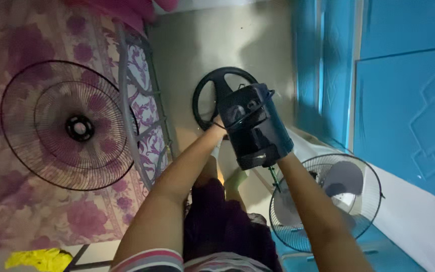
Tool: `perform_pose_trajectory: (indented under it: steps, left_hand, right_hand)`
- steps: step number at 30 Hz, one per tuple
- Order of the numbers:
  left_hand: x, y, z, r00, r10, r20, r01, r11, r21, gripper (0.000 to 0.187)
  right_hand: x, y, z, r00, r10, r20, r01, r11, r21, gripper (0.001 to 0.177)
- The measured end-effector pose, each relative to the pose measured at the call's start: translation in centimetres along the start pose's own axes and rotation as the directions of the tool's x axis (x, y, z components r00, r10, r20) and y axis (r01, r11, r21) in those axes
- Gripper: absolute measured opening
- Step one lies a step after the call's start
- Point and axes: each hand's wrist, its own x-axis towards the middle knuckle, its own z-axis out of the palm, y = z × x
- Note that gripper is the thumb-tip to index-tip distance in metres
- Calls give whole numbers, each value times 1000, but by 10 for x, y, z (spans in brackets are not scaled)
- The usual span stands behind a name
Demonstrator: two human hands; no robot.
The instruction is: The person disassembles a standing electric fan by removing the front grille, unscrewing the central nut, detaching the fan blades, and then removing the rear grille and motor housing. The components are placed on the floor or a nearby stool.
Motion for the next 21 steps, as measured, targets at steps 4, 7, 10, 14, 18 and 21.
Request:
perform_pose_trajectory:
  steps: [4,7,10,14,18,21]
  left_hand:
    - [-32,25,-28,979,198,43,-200,979,39,46]
    - [-33,45,-38,964,260,55,-264,962,76,46]
    - [-24,57,-27,982,186,17,-187,975,120,46]
    - [-17,56,-18,990,131,-42,-125,984,124,46]
    - [-26,50,-34,990,135,-29,-132,987,92,46]
    - [-46,44,-44,991,130,12,-130,988,88,47]
  right_hand:
    - [-2,4,10,1000,5,9,-5,1000,3,52]
    - [-2,7,19,1000,-3,-1,3,1000,5,52]
    - [-6,11,21,1000,-8,-16,8,1000,4,52]
    - [-11,14,24,999,-4,-40,4,1000,4,52]
    - [-10,14,32,998,-15,-59,15,1000,6,53]
    - [-15,15,37,998,-6,-69,7,1000,8,53]
